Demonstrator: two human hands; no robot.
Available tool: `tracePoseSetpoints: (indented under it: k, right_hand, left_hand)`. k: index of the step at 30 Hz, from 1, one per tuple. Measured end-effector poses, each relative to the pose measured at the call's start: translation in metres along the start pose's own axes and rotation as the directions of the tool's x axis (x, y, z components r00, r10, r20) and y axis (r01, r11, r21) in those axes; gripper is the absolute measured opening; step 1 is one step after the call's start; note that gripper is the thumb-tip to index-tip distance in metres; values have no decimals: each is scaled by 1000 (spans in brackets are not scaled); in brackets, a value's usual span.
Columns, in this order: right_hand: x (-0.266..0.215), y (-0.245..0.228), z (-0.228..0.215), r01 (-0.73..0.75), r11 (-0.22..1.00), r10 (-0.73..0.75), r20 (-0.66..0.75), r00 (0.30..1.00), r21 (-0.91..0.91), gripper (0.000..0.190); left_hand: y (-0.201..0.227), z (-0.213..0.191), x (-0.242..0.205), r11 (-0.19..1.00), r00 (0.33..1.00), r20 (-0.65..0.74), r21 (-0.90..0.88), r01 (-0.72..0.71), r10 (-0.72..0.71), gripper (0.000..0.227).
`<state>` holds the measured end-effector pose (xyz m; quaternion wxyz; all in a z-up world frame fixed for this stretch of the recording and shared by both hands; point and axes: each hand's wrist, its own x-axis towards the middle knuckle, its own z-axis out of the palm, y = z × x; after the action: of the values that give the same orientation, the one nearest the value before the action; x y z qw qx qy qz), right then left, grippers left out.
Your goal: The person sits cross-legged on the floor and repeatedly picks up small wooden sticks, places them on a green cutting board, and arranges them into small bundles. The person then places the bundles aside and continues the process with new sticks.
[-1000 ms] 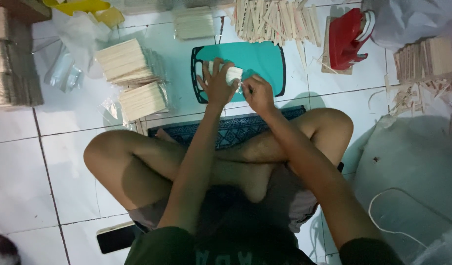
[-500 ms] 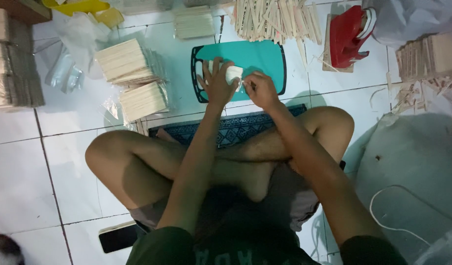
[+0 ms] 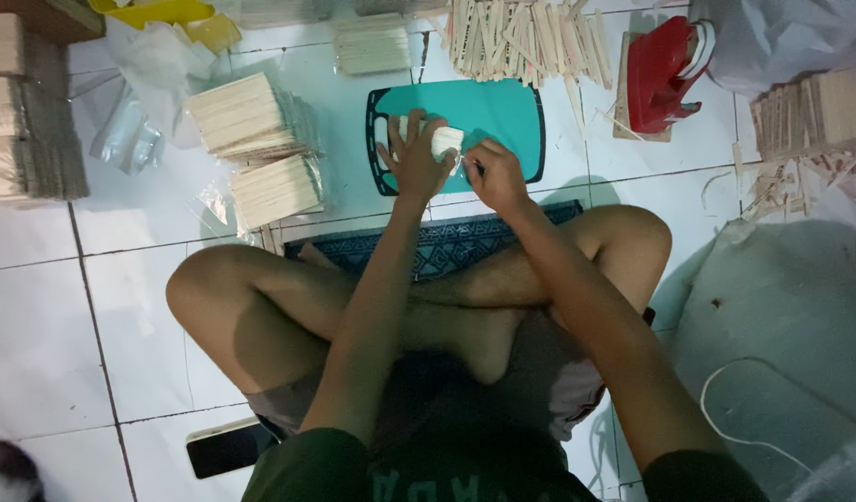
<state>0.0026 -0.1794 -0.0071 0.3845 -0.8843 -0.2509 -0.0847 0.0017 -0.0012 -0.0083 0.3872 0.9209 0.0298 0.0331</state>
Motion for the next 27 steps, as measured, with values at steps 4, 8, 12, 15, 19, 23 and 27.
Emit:
tracePoseSetpoints:
  k: [4, 8, 12, 15, 19, 23, 27]
  right_hand:
    - [-1, 4, 3, 2, 1000, -2, -4, 1000, -12, 7]
    - [-1, -1, 6, -2, 999, 0, -52, 999, -47, 7]
    - [-1, -1, 8, -6, 999, 3, -80, 997, -37, 7]
    - [-5, 2, 12, 0, 995, -7, -73, 997, -102, 10]
    - [-20, 32, 33, 45, 965, -55, -32, 998, -259, 7]
    - [-15, 33, 33, 28, 960, -24, 18, 1000, -278, 10]
    - [-3, 22, 21, -64, 997, 65, 25, 998, -44, 5]
  left_hand:
    - [5, -8, 0, 997, 1000, -4, -74, -14, 14, 47]
    - [2, -4, 2, 1000, 999, 32, -4, 2, -2, 49]
    - [1, -1, 2, 1000, 999, 33, 16, 9, -10, 50]
    - [-1, 2, 2, 999, 1000, 15, 44, -18, 17, 51]
    - [-2, 2, 0, 1000, 999, 32, 30, -3, 2, 51]
    - [-12, 8, 2, 998, 998, 16, -22, -64, 65, 49]
    - [-9, 14, 1, 1000, 1000, -4, -2, -4, 4, 46]
